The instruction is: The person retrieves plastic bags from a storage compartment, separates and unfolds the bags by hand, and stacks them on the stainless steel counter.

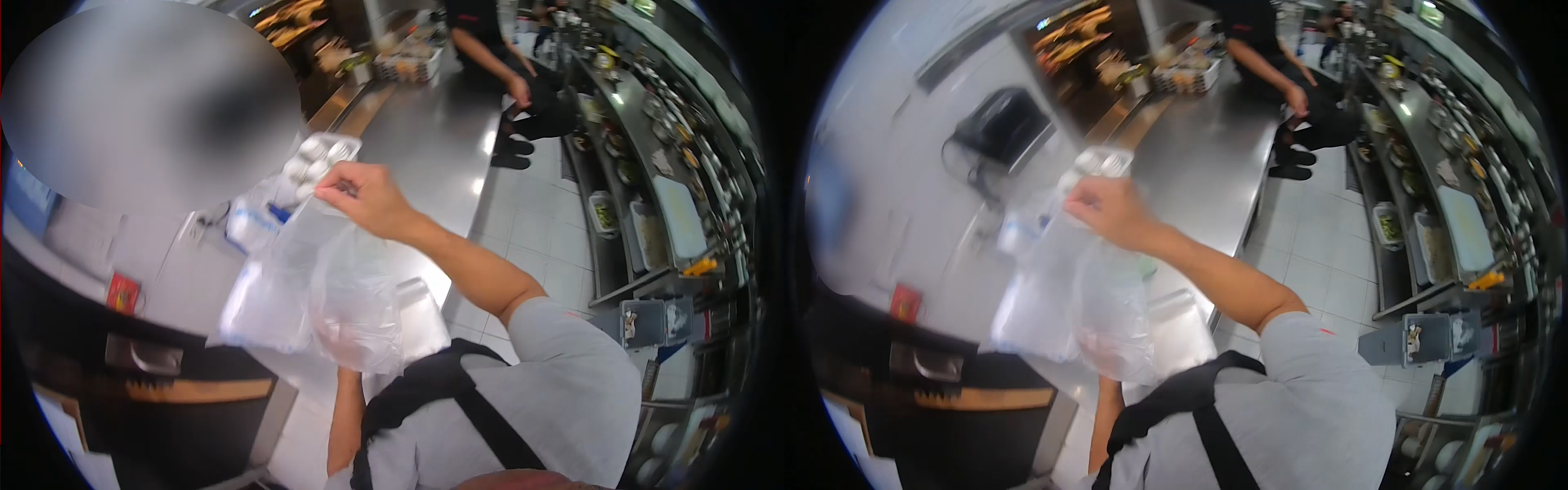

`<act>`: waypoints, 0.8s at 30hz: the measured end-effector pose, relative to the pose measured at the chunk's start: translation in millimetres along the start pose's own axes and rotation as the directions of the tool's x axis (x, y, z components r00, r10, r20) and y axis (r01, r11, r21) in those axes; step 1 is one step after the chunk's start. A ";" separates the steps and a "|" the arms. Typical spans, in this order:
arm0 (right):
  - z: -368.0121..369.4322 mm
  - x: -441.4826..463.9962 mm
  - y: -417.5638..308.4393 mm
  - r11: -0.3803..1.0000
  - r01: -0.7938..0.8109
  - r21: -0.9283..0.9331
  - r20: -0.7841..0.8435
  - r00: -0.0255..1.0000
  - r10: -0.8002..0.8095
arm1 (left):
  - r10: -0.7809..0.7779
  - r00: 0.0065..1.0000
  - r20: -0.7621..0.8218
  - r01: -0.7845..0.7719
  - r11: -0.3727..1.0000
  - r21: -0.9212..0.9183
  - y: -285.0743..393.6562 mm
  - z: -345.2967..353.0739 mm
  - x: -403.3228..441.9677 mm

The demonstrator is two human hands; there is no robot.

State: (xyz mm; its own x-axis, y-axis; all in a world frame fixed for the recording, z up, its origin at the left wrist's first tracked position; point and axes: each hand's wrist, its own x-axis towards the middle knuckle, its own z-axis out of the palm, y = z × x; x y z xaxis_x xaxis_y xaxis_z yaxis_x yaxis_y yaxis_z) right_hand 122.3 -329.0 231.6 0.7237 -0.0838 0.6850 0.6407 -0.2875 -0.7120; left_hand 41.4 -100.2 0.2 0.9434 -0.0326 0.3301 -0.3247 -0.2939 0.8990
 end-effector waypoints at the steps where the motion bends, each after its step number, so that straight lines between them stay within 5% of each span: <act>1: 1.0 -8.7 0.1 0.999 -0.050 0.017 0.038 0.998 0.049 | -0.071 0.990 -0.124 0.058 0.993 -0.106 9.7 -16.9 -1.9; 5: 6.0 -29.6 2.1 0.930 -0.303 0.209 0.170 0.947 0.271 | -0.225 0.781 -0.583 0.054 0.954 -0.295 46.8 -95.7 -20.6; 8: -0.7 -30.3 3.2 0.854 -0.400 0.332 0.328 0.898 0.293 | -0.203 0.558 -0.805 0.116 0.979 -0.167 34.0 -151.2 -50.1; 10: 4.4 -34.0 7.9 0.834 -0.423 0.355 0.377 0.881 0.286 | -0.007 0.591 -0.807 0.015 1.000 0.002 65.8 -160.1 -54.0; 12: 14.7 -43.0 9.0 0.840 -0.427 0.334 0.441 0.859 0.261 | 0.174 0.678 -0.714 -0.123 0.985 0.123 120.3 -150.3 -51.4; 13: 33.5 -44.7 4.8 0.855 -0.410 0.316 0.514 0.832 0.209 | 0.411 0.841 -0.351 -0.278 0.886 0.372 184.8 -141.0 -23.7; 15: 49.2 -46.2 -4.9 0.874 -0.397 0.281 0.595 0.786 0.167 | 0.432 0.880 -0.196 -0.282 0.810 0.515 211.3 -116.0 1.8; 19: 48.8 -42.4 -18.7 0.895 -0.374 0.243 0.666 0.735 0.126 | 0.091 0.992 -0.087 -0.058 0.944 0.324 186.1 -120.4 38.7; 24: 35.1 -40.6 -9.2 0.896 -0.361 0.259 0.635 0.762 0.124 | -0.037 0.999 0.013 0.036 0.994 0.102 190.3 -136.5 43.4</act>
State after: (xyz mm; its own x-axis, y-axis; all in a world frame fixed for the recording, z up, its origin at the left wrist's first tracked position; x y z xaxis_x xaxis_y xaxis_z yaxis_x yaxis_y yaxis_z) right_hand 96.0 -289.5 204.9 0.7940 0.5065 0.3363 0.3790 0.0201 -0.9252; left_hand 11.3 -27.1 224.9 0.9557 -0.0336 0.2925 -0.2820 -0.3904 0.8764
